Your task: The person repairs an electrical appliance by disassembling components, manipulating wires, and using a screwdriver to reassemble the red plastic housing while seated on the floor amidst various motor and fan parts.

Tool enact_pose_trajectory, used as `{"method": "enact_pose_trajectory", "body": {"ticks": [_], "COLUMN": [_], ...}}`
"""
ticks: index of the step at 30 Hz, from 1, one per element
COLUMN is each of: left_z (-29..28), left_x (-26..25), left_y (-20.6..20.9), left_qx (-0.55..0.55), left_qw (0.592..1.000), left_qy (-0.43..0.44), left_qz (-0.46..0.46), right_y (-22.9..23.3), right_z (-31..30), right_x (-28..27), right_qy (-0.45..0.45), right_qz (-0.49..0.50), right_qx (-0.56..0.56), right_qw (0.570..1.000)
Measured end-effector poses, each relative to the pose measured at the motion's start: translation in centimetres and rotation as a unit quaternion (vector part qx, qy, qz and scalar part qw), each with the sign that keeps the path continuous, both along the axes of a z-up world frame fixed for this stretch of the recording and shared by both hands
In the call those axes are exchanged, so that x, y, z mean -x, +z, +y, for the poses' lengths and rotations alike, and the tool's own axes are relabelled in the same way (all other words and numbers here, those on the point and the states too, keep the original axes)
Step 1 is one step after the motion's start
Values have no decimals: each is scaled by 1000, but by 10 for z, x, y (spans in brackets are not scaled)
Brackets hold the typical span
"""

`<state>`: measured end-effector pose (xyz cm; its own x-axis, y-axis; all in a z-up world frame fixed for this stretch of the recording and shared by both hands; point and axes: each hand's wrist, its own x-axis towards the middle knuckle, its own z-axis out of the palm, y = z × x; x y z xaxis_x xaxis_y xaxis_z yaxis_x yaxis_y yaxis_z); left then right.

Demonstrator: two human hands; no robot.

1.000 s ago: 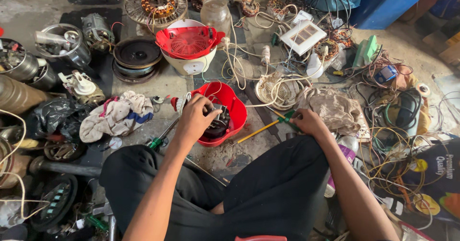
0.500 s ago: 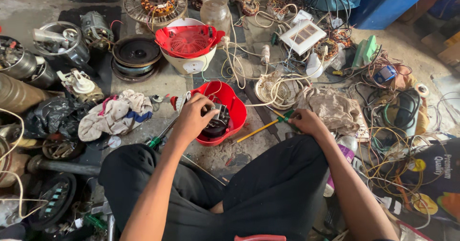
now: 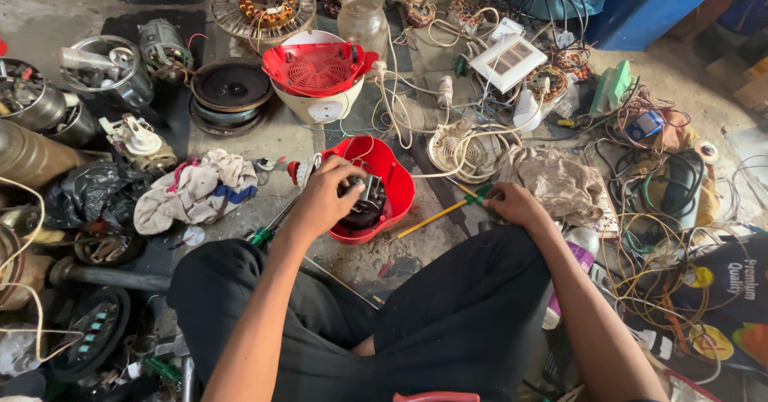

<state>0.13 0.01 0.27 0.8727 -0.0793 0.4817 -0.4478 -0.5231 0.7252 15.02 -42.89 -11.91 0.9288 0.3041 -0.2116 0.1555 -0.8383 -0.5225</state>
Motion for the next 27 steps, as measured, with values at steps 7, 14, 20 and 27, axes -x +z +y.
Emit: {"method": "enact_pose_trajectory", "body": {"ticks": [7, 14, 20, 27], "left_z": [-9, -25, -57, -43], "left_x": [-2, 47, 145, 222], "left_y": [2, 32, 38, 10], "left_qx": [18, 114, 461, 645], "left_qw": [991, 977, 838, 701], "left_qy": [94, 175, 106, 123], "left_qz": [93, -35, 272, 279], "right_y": [28, 129, 188, 152], "right_z": [13, 80, 195, 242], "right_x": [16, 80, 236, 291], "right_qy": [-59, -73, -13, 35], "right_qz": [73, -277, -68, 106], "right_qx": [-10, -122, -289, -404], "right_qw": [996, 950, 955, 908]}}
